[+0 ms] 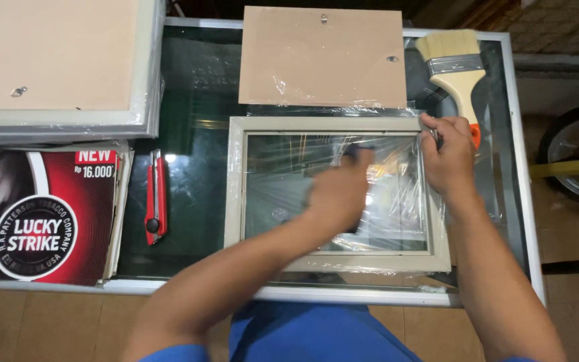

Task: Cleaning the glass surface of a picture frame using a cloth.

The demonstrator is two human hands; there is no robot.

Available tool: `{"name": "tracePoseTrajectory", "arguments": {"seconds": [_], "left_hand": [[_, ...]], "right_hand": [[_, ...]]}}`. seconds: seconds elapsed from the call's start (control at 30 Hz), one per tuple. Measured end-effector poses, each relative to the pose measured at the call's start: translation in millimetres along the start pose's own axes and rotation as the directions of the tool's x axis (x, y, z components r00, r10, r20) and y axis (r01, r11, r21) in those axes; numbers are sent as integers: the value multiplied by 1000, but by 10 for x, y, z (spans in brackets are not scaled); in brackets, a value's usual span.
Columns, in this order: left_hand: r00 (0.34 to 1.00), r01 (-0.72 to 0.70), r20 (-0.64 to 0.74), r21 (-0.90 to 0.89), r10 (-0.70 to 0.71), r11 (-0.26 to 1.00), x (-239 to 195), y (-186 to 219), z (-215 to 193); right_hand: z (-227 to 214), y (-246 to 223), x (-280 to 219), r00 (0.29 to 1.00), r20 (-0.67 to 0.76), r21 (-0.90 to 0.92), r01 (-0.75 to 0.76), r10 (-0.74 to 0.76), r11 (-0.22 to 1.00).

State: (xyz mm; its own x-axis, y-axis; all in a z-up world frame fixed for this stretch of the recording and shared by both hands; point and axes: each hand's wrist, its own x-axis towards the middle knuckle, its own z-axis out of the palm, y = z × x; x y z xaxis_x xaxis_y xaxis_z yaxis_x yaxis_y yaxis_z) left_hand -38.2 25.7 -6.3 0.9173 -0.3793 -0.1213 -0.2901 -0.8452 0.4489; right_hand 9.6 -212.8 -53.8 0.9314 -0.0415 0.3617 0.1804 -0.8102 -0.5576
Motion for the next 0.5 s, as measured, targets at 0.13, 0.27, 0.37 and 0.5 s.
{"name": "tracePoseTrajectory", "arguments": {"seconds": [0.13,0.27,0.37,0.5], "left_hand": [[984,165,-100,161,-150,973,-513,-843,-407],[953,261,-245,352,-181,899,-624,-1049,-487],[973,217,-123,224,-194,950,-334,-623,-349],[999,-34,-26,-47,33,998,182,177,225]], "right_hand": [[11,-34,-3,999,-9,3,-32,33,999],[4,-36,11,999,-26,-12,-46,46,999],[10,-71,29,998,-32,-4,-48,48,999],[36,-3,11,999,-40,9,-26,27,1000]]}}
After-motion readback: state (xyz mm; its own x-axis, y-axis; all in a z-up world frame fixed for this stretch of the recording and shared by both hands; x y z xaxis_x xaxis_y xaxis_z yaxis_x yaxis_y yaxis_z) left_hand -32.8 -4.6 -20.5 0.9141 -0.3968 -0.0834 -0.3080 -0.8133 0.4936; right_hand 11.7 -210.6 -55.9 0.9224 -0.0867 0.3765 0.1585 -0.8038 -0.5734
